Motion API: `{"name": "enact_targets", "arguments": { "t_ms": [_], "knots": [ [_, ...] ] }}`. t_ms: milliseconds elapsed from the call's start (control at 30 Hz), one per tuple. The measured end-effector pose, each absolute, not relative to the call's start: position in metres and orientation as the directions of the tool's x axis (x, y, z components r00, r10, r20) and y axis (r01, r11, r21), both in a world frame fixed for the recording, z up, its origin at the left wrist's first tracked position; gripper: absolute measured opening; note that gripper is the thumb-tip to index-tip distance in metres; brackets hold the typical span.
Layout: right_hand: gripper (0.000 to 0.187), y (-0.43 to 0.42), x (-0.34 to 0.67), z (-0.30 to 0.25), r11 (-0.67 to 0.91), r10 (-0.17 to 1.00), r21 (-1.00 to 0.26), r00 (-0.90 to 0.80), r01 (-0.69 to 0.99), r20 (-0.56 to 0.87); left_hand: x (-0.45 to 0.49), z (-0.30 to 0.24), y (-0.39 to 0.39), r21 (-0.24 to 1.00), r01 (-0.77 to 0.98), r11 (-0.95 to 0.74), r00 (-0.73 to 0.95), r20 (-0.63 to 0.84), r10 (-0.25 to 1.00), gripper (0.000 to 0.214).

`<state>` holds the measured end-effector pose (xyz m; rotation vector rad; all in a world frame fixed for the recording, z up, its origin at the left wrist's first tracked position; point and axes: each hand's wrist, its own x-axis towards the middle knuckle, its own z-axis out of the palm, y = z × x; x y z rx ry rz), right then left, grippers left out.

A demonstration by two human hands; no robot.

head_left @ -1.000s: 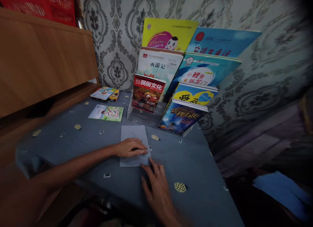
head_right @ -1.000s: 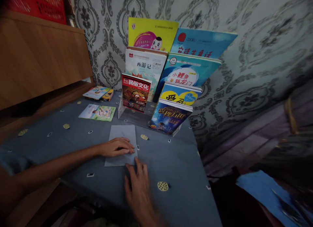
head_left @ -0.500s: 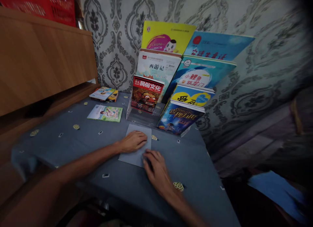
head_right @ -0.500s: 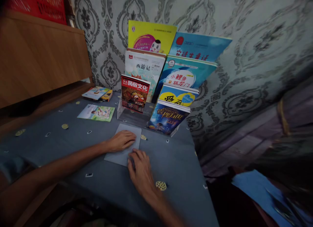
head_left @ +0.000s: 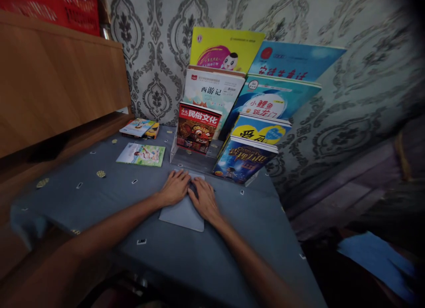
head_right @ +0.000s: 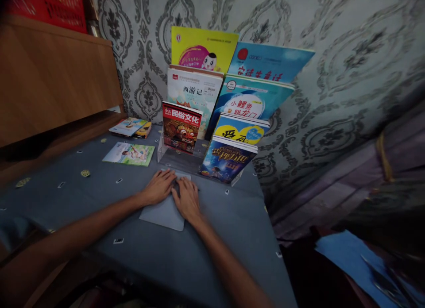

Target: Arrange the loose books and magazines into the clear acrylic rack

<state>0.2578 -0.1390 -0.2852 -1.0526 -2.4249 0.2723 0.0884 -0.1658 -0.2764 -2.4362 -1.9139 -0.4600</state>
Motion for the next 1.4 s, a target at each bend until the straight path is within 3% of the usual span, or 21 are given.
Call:
{"name": "enact_targets", "arguments": {
  "t_ms": [467, 933, 1400],
  "knots": [
    [0.047, -0.131, 0.266, -0.278, 0.637, 0.771, -0.287, -0.582, 0.716, 0.258, 0.088, -0.256, -0.159, 0.074, 0.974, -0.212, 0.195, 0.191, 0.962, 0.034],
    [0.049, -0.129, 0.267, -0.284, 0.619, 0.784, -0.271, -0.558, 0.737, 0.272, 0.073, -0.269, -0.160, 0.182, 0.963, -0.200, 0.155, 0.236, 0.959, 0.037],
    [0.048, -0.129, 0.267, -0.286, 0.629, 0.774, -0.248, -0.562, 0.737, 0.291, 0.077, -0.262, -0.163, 0.073, 0.987, -0.142, 0.122, 0.237, 0.964, 0.031]
  ]
}}
